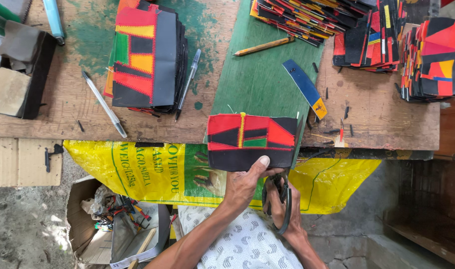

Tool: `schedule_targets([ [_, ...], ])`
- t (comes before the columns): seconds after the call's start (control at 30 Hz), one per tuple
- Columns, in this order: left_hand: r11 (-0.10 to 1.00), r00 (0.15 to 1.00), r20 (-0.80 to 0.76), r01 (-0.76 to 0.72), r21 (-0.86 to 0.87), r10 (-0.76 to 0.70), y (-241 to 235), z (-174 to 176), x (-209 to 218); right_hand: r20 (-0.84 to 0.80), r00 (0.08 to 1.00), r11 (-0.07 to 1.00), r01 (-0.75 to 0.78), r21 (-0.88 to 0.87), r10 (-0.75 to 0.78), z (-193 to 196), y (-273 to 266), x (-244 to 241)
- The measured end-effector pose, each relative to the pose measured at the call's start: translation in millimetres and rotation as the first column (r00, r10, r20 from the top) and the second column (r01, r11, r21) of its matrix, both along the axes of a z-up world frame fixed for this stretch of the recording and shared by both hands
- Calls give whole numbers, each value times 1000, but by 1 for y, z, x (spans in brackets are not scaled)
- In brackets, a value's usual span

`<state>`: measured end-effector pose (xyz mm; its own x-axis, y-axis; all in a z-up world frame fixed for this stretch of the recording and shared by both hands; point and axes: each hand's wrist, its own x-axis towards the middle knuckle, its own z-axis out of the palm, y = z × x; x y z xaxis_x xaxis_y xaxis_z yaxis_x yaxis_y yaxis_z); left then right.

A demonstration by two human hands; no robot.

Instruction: The person uses a pencil and a small metal template to mark lines on colorful patterned fabric pieces, then uses scissors to trim the edges. The finished pieces are stacked on the table.

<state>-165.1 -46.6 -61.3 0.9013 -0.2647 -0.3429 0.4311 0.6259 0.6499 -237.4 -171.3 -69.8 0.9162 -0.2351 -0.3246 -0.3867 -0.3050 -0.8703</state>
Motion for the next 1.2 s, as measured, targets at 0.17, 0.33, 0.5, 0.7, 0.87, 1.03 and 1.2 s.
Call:
schedule_targets([
  [0.17,998,999,0,37,53,-37,2,3,4,17,985,981,168,99,-170,-1,3,-5],
  [0.33,984,992,47,114,140,-121,30,-7,26,11,979,979,205,18,-205,4,-22,-8],
  [0.5,909,951,58,269,319,-302,53,-13,41,3,977,971,215,-101,-215,6,-39,-11],
  [0.7,832,897,87,361,422,-434,63,23,67,-86,956,959,275,-67,-280,5,-44,-10],
  [0.87,687,746,578,-229,689,-331,84,83,120,-44,974,926,195,-325,-220,34,-88,7],
  [1.03,687,461,864,-562,461,-202,51,129,265,75,997,615,68,-785,-14,57,-141,52],
  [1.2,527,363,850,-670,523,-382,-20,145,377,114,989,546,42,-837,97,55,-177,85],
])
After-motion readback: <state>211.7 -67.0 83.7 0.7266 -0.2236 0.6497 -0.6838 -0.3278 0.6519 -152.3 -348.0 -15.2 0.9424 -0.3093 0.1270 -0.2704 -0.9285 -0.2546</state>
